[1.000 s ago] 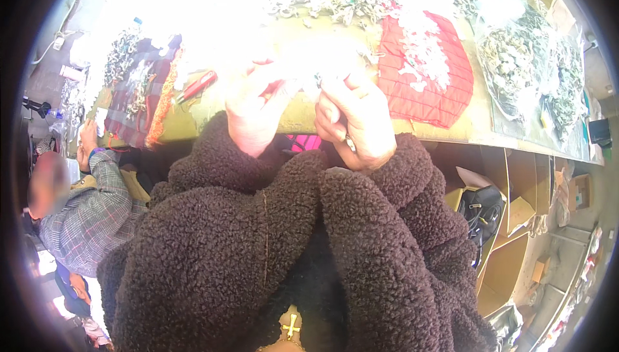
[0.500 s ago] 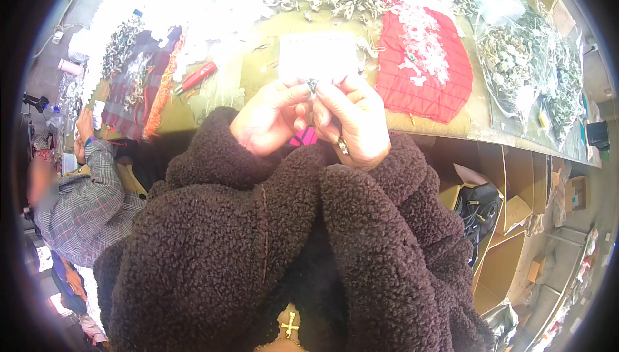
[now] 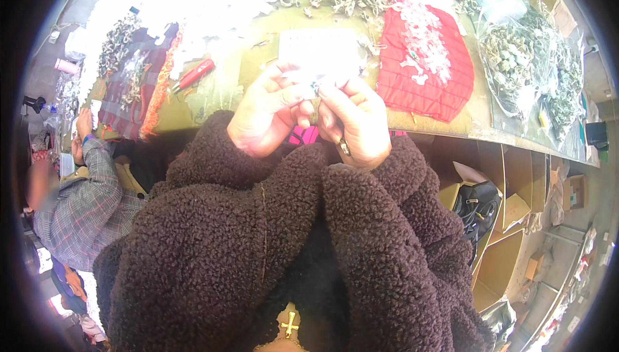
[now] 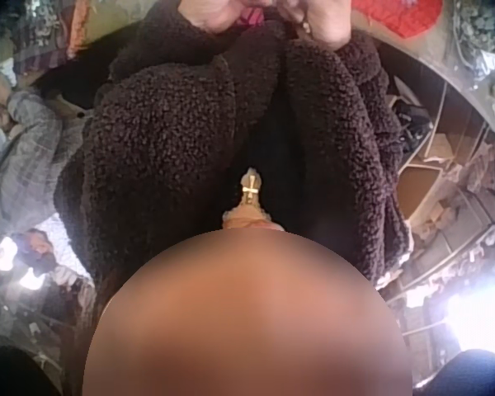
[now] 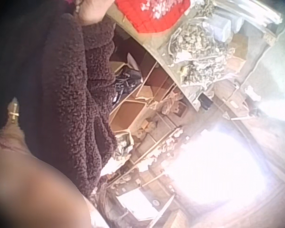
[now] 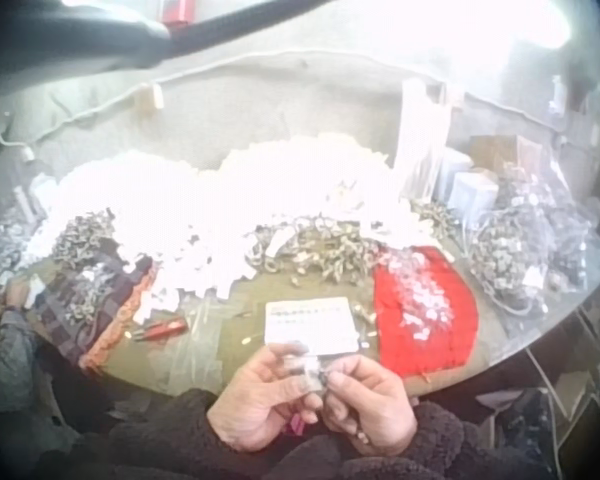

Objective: The person repeatedly picks small metal jewelry components from a tray and a red cloth, then uses both hands to attach or adjust them. The person places finished units back onto the red cloth and continues the cycle with new components.

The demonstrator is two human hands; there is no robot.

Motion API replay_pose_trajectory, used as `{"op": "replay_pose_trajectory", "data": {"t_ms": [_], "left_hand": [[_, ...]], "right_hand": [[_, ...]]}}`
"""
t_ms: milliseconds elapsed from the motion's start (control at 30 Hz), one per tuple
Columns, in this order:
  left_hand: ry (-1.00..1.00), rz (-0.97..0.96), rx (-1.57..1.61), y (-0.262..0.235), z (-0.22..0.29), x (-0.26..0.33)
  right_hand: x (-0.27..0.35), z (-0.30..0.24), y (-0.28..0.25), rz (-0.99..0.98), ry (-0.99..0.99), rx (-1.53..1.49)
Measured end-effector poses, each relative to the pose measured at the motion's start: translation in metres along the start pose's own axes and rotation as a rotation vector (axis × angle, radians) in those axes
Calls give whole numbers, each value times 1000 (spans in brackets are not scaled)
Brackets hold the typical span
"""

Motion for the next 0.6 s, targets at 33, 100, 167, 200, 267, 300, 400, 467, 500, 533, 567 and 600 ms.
{"op": "replay_pose_trajectory", "data": {"t_ms": [33,100,167,200,267,300,400,467,500,533,567,600], "left_hand": [[-46,16,19,-2,-4,0],[-129,46,60,-4,-10,1],[-146,25,24,-4,-11,1],[-163,45,-5,-5,-12,1],[-153,-16,-53,2,-10,3],[-151,-34,-81,5,-8,4],[-131,-76,-308,10,4,6],[-100,-110,-492,12,15,7],[-80,-129,-584,13,20,8],[-84,-141,-613,13,23,8],[-88,-153,-642,13,25,8],[-81,-169,-672,13,27,8]], "right_hand": [[0,1,-1,6,-2,14],[0,0,-2,20,-22,46],[1,-1,-3,29,-56,81],[1,0,-3,19,-53,52],[1,1,-2,-11,-46,-15],[1,1,-2,-9,-40,-5],[2,0,-2,6,-58,89],[4,-4,-1,30,-103,255],[4,-5,-1,37,-91,281],[5,-6,-1,36,-74,314],[6,-7,0,17,-61,347],[6,-8,1,-29,-39,237]]}}
Point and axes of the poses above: each hand's wrist, its own x-axis away from the middle knuckle, its own y-axis out of the palm, z = x × y, the point moved 7 cm from there along -x, towards the middle knuckle, and after that the axes turned 8 degrees about y, right-handed, at the moved point
